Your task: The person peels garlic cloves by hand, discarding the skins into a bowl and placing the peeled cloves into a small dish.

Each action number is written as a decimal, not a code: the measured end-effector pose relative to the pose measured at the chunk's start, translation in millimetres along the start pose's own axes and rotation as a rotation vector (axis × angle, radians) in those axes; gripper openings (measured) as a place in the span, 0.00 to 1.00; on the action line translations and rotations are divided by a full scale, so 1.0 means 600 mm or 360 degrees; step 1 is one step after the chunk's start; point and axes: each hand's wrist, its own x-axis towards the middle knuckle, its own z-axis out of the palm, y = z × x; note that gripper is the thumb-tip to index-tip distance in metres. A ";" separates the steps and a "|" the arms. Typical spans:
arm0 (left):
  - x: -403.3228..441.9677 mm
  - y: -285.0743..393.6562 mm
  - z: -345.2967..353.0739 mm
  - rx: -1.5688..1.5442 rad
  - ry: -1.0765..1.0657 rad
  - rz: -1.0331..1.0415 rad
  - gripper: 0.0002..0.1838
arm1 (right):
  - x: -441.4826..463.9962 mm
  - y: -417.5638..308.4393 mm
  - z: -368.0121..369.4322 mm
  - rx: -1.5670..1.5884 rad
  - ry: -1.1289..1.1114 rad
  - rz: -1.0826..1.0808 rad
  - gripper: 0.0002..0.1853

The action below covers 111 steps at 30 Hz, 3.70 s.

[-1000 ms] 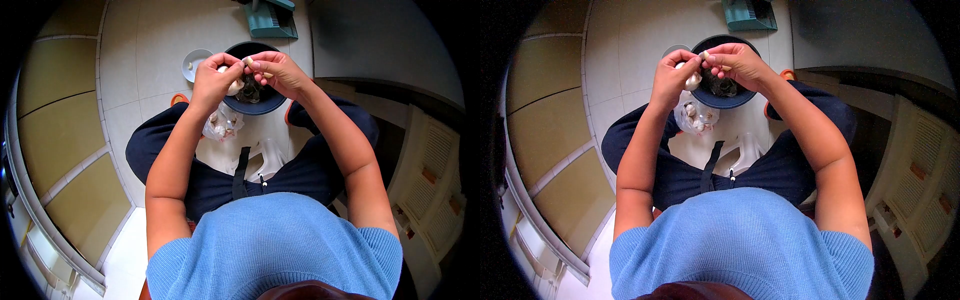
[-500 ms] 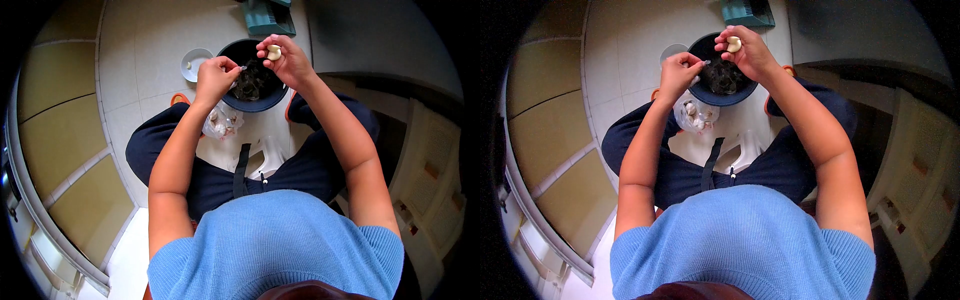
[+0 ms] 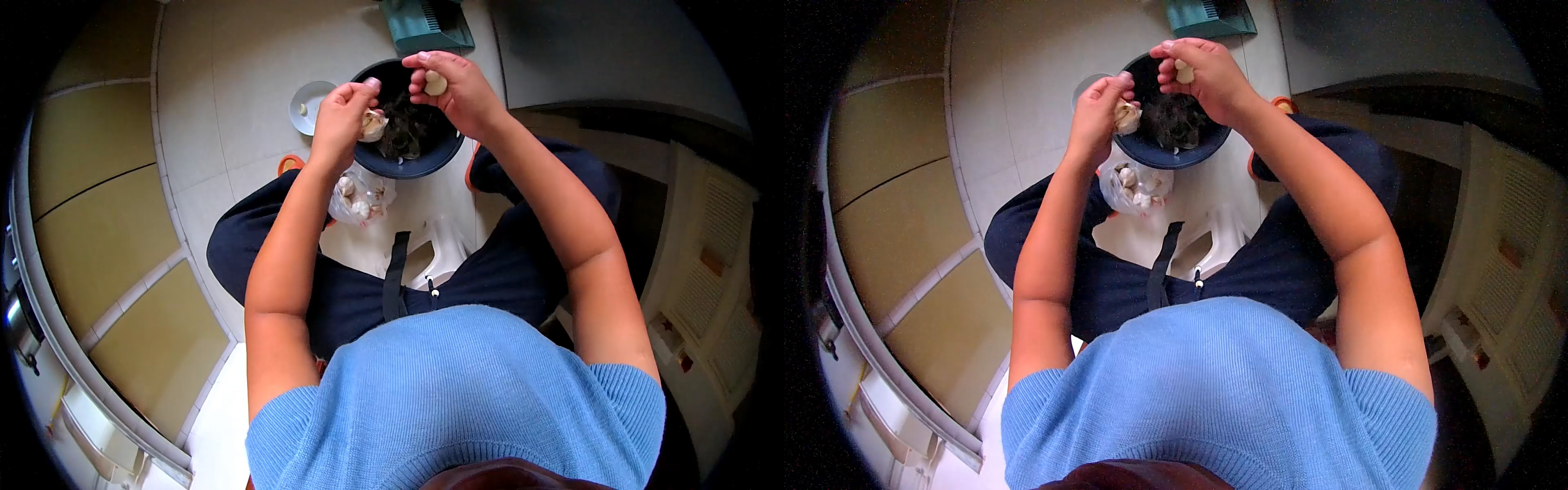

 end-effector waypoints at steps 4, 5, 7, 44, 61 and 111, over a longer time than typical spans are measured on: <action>-0.005 0.014 0.000 -0.0652 -0.0047 -0.0144 0.22 | -0.006 0.003 0.014 -0.0099 -0.0195 0.0132 0.12; -0.008 0.017 0.002 -0.0756 -0.0025 -0.0127 0.24 | -0.009 0.004 0.022 -0.0187 -0.0095 0.0197 0.12; -0.009 0.019 0.004 -0.0778 -0.0014 -0.0063 0.26 | -0.008 0.007 0.025 -0.0266 -0.0121 0.0196 0.11; -0.015 0.008 -0.005 0.0898 -0.0301 0.0759 0.32 | 0.009 0.042 0.015 -0.1133 -0.0358 -0.0207 0.12; -0.031 0.012 0.004 0.0914 -0.0137 0.0686 0.34 | 0.006 0.046 0.021 -0.1060 -0.0270 -0.0226 0.15; -0.048 0.051 -0.001 -0.0536 -0.0310 0.0047 0.22 | 0.000 0.020 0.029 -0.0274 -0.0238 0.0196 0.18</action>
